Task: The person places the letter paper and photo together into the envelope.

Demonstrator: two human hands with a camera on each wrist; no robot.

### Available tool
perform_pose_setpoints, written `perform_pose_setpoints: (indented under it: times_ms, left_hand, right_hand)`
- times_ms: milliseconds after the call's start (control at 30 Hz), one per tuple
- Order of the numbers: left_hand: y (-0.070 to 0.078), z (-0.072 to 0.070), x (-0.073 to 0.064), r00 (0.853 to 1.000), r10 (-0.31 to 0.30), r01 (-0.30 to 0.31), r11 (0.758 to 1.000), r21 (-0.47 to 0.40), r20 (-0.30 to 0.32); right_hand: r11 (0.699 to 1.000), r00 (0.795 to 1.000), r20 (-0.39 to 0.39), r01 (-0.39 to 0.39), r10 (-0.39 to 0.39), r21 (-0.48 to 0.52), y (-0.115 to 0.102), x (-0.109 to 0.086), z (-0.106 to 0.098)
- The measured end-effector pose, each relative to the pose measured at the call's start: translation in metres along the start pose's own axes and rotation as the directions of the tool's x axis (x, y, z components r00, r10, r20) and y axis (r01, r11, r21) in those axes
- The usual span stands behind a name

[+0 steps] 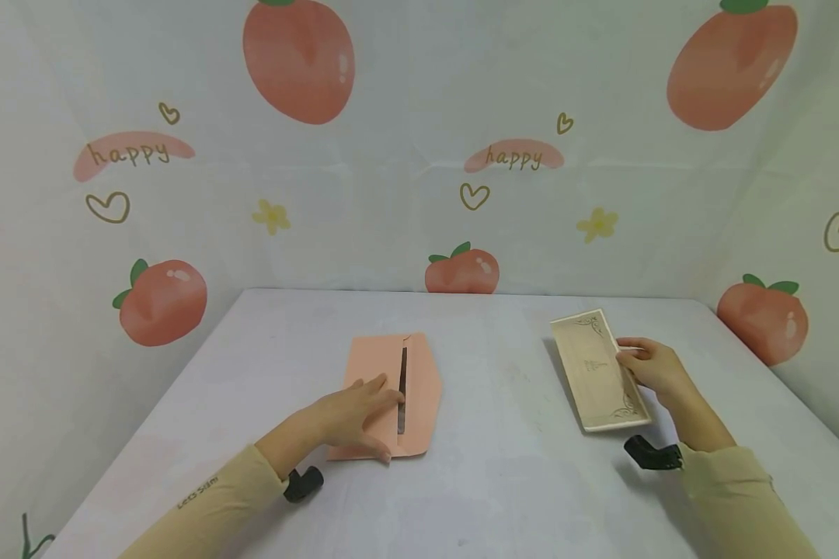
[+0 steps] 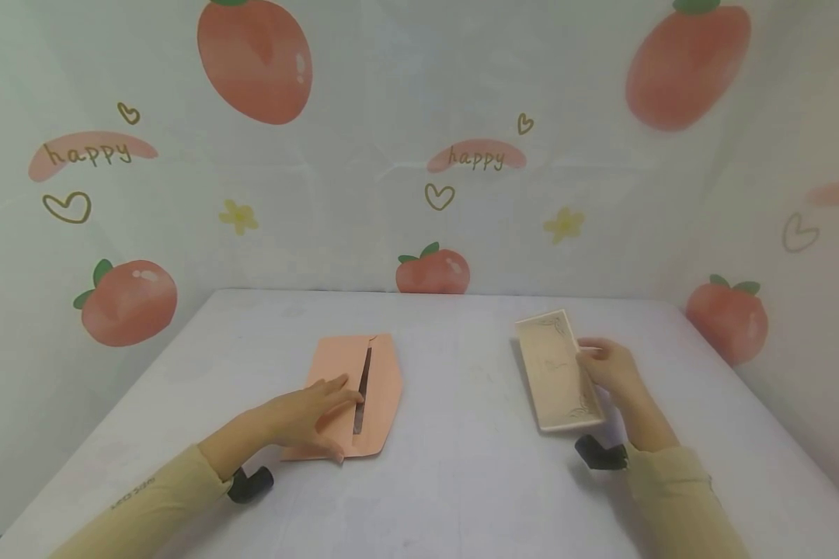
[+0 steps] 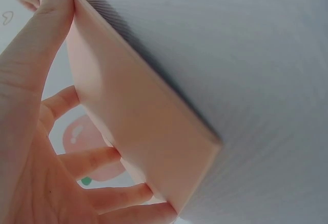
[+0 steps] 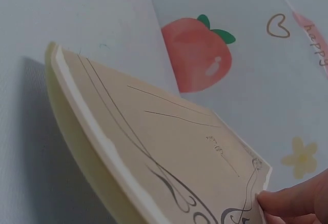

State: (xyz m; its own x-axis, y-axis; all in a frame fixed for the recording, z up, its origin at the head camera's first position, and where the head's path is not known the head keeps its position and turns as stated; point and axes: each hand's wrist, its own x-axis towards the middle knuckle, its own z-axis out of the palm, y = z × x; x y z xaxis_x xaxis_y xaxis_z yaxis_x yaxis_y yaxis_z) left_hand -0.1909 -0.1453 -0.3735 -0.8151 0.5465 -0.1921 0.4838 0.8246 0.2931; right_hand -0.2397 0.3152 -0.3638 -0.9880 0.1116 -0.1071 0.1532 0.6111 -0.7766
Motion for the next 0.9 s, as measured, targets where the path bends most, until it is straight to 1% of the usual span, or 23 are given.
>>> perform_pose_setpoints:
  times_ms: [400, 567, 900]
  left_hand:
    - [0.001, -0.001, -0.001, 1.000, -0.010, 0.010, 1.000, -0.029, 0.004]
    - [0.002, -0.001, -0.002, 1.000, -0.025, 0.025, 0.999, -0.037, 0.016]
    - [0.003, -0.003, -0.003, 1.000, -0.024, 0.025, 0.999, -0.048, 0.015]
  right_hand:
    - [0.996, 0.998, 0.032, 0.055, -0.057, 0.066, -0.004, 0.004, 0.006]
    - [0.996, 0.998, 0.036, 0.058, -0.060, 0.064, -0.008, 0.004, 0.013]
    - [0.993, 0.994, 0.036, 0.098, -0.101, 0.062, -0.023, 0.001, 0.024]
